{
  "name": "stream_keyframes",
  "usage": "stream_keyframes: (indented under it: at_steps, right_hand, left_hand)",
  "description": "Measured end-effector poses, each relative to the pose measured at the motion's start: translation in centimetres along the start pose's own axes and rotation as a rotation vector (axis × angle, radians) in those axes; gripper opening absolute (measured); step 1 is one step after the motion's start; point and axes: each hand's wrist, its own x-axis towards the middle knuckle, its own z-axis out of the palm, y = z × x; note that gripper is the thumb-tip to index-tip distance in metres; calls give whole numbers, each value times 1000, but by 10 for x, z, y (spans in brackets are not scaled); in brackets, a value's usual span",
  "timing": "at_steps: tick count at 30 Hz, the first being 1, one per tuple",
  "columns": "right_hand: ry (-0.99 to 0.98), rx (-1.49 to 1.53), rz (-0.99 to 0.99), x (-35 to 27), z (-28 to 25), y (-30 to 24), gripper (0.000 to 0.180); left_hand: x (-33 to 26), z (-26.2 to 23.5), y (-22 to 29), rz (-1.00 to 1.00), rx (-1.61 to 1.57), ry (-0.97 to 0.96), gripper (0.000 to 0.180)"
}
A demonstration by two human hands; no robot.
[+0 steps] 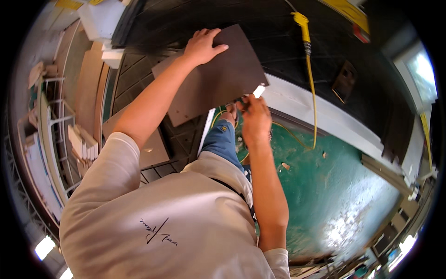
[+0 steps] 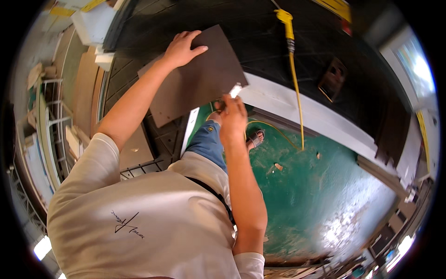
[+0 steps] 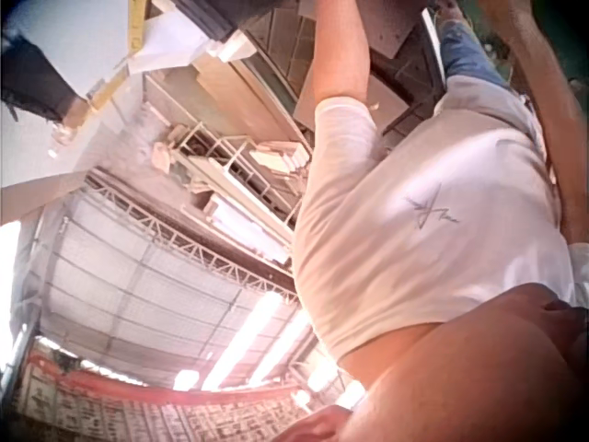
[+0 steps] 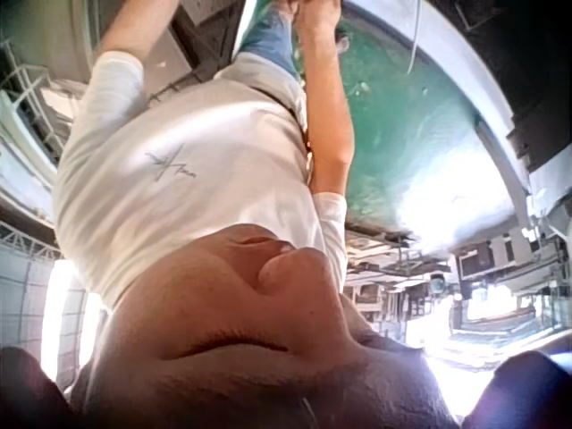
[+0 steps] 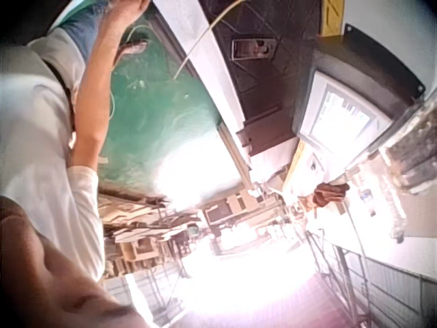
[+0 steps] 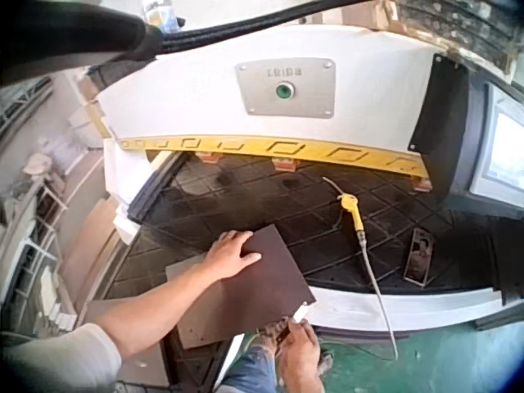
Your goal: The person scans a rectangular grey material with a yellow handheld scanner, then uses a small metal tool to scrape the surface. The person repeats this process on multiple similar materials, occasionally interacting with a nearby control screen.
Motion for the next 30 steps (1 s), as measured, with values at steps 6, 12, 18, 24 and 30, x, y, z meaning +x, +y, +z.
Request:
stream_keyframes:
  at_steps: [6, 12, 18, 24, 30]
  right_hand:
    - [-131, 117, -34, 23, -20, -12, 21]
    - [-41, -478, -313, 29, -60, -7, 30]
    - [108, -890, -428, 0, -33, -9, 34]
    - [105, -911, -347, 3, -21, -21, 30]
    - [103, -985, -213, 28, -26, -25, 21]
  left_hand:
    - [-19, -36, -17, -224, 80, -175, 83]
    - [4, -16, -35, -241, -114, 141, 56]
    - [52, 26, 9, -240, -666, 662, 18]
    - [68, 26, 10, -236, -672, 569, 17]
    - [78, 26, 0, -287, -749, 522, 19]
